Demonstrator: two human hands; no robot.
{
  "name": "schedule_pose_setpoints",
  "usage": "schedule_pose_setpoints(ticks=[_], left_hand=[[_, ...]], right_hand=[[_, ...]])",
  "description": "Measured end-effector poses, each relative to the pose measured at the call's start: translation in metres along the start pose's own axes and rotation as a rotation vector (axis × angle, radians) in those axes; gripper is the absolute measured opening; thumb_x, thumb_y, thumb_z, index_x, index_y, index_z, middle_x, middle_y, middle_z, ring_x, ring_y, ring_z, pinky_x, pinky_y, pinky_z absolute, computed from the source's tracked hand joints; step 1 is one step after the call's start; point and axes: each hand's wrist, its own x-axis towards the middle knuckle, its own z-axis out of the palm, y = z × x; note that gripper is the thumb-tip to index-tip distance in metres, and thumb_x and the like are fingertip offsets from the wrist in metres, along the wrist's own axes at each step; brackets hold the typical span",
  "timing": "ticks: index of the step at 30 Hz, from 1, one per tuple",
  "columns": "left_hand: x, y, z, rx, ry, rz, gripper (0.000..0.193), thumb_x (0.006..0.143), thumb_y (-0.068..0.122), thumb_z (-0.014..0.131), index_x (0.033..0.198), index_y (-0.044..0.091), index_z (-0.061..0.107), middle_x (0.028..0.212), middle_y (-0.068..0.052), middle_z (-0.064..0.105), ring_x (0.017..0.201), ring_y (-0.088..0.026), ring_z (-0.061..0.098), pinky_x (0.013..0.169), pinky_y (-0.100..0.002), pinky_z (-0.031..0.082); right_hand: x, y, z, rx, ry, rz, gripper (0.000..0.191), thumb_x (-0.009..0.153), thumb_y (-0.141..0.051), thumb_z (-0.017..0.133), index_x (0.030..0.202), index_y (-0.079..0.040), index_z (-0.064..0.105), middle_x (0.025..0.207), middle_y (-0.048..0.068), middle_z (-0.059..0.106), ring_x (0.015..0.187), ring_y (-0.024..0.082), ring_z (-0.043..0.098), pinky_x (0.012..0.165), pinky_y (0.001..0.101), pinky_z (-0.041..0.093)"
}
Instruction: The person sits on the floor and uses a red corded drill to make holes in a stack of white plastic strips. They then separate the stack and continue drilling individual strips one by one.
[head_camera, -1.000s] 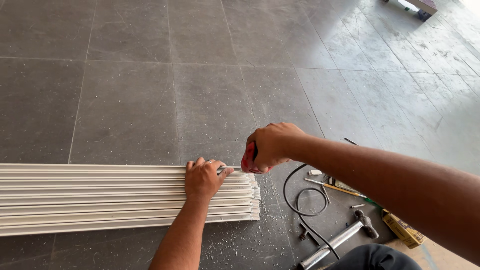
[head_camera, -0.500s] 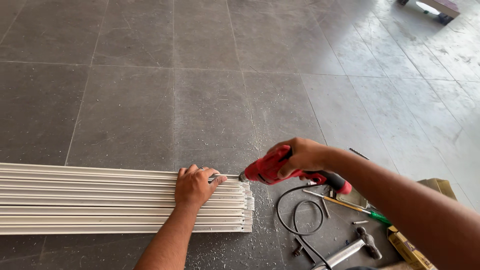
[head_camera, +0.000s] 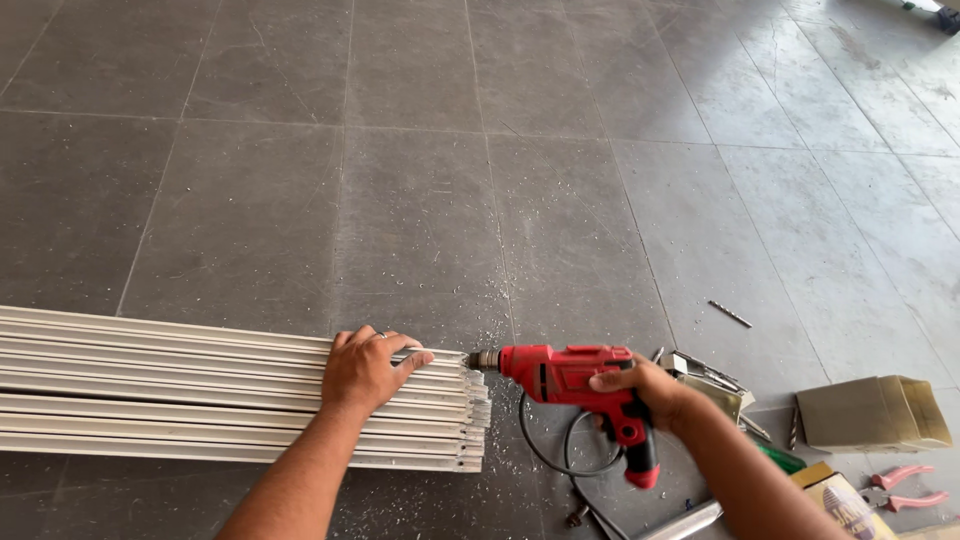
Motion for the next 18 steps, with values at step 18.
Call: schedule_pose_setpoints(ticks=[18], left_hand=[[-0.022, -0.005, -0.001, -0.038, 0.264, -0.009, 0.065, 0.091, 0.062, 0.062, 0.142, 0.022, 0.052, 0.145, -0.006, 0.056, 0.137, -0.03, 0.047, 0.12, -0.064, 0.02]], right_hand=[[-0.009, 0.077, -0.026, -0.536, 0.762, 0.16, 0.072, 0.07, -0.045, 0.075, 0.127, -0.003, 0.057, 0.094, 0.022, 0.065, 0.073, 0.036, 0.063, 0.065, 0.0507, 0.054]])
